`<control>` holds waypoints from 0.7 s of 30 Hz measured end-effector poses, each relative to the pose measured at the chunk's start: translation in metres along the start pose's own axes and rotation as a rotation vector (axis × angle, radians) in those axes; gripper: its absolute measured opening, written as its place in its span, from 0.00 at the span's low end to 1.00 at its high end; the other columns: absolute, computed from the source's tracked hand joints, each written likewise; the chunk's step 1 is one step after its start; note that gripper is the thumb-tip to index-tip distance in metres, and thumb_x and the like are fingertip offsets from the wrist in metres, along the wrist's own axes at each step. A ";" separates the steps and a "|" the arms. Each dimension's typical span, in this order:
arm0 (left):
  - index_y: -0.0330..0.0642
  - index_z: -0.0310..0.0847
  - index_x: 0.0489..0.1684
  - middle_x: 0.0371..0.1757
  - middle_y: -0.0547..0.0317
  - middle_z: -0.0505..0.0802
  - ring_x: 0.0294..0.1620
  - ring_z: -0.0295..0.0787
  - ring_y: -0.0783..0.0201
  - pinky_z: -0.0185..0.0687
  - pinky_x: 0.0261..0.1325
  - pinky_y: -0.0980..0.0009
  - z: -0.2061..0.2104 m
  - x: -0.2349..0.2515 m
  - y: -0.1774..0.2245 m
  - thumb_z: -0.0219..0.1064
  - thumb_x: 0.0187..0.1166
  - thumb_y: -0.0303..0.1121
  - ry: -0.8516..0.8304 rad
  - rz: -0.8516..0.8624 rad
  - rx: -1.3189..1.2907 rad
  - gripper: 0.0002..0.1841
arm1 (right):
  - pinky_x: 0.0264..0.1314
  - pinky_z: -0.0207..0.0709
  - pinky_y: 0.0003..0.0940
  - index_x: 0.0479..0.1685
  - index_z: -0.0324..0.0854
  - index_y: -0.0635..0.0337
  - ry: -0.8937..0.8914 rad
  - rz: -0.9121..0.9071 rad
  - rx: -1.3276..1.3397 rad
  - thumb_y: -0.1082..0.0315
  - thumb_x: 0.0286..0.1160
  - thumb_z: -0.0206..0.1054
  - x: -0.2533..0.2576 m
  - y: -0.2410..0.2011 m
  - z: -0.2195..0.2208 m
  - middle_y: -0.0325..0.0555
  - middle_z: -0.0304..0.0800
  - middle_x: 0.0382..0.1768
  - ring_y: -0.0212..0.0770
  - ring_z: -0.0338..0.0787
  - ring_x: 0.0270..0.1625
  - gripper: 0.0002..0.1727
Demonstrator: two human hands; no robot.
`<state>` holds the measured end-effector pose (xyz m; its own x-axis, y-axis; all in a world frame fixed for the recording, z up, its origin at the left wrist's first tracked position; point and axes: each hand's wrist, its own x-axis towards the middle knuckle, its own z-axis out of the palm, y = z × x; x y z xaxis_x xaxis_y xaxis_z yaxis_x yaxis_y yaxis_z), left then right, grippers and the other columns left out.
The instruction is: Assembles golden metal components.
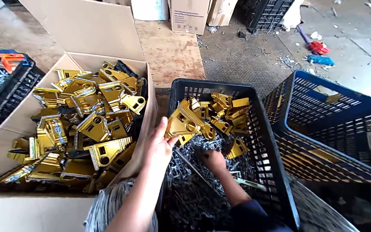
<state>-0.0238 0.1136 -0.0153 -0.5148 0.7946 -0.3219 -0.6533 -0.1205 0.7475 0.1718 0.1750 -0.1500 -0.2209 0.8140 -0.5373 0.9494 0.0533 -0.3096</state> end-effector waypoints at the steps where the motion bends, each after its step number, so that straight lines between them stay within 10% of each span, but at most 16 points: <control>1: 0.43 0.77 0.65 0.57 0.52 0.90 0.53 0.93 0.58 0.92 0.54 0.65 0.001 -0.006 -0.001 0.62 0.87 0.42 0.012 -0.045 -0.120 0.16 | 0.70 0.76 0.66 0.62 0.90 0.50 -0.002 -0.013 0.008 0.54 0.81 0.64 -0.006 0.001 -0.008 0.54 0.92 0.62 0.60 0.87 0.70 0.18; 4: 0.45 0.79 0.60 0.50 0.54 0.92 0.44 0.95 0.64 0.94 0.46 0.73 0.004 -0.027 -0.008 0.59 0.89 0.40 0.014 -0.117 -0.329 0.13 | 0.69 0.78 0.62 0.60 0.90 0.54 0.103 -0.109 0.132 0.56 0.80 0.66 -0.023 0.009 -0.029 0.54 0.93 0.57 0.57 0.90 0.64 0.18; 8: 0.42 0.81 0.58 0.47 0.54 0.92 0.45 0.94 0.64 0.92 0.47 0.73 0.006 -0.041 -0.016 0.59 0.89 0.39 0.049 -0.167 -0.318 0.12 | 0.35 0.82 0.29 0.33 0.79 0.62 0.425 -0.424 0.843 0.71 0.70 0.64 -0.053 0.006 -0.040 0.41 0.92 0.35 0.30 0.87 0.30 0.03; 12: 0.39 0.78 0.54 0.46 0.52 0.91 0.44 0.93 0.62 0.91 0.49 0.69 -0.001 -0.044 -0.032 0.61 0.88 0.34 0.028 -0.162 -0.092 0.09 | 0.34 0.87 0.27 0.31 0.79 0.57 0.268 -0.679 1.530 0.81 0.73 0.62 -0.103 -0.027 -0.060 0.46 0.94 0.39 0.32 0.90 0.27 0.08; 17: 0.45 0.53 0.88 0.59 0.45 0.89 0.52 0.93 0.56 0.91 0.55 0.60 -0.010 -0.047 -0.039 0.56 0.88 0.26 -0.460 -0.242 0.175 0.29 | 0.33 0.87 0.27 0.56 0.77 0.61 0.251 -0.634 1.593 0.82 0.73 0.63 -0.116 -0.040 -0.074 0.43 0.87 0.30 0.32 0.86 0.24 0.15; 21: 0.45 0.64 0.82 0.54 0.43 0.88 0.46 0.91 0.54 0.89 0.49 0.59 0.000 -0.050 -0.034 0.43 0.93 0.32 -0.315 -0.432 -0.017 0.21 | 0.33 0.87 0.26 0.37 0.88 0.62 0.279 -0.599 1.551 0.82 0.75 0.62 -0.129 -0.038 -0.074 0.43 0.91 0.28 0.31 0.88 0.25 0.09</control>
<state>0.0249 0.0780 -0.0246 -0.0069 0.9138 -0.4062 -0.7792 0.2497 0.5749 0.1811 0.1104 -0.0111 -0.2389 0.9707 0.0263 -0.3848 -0.0698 -0.9203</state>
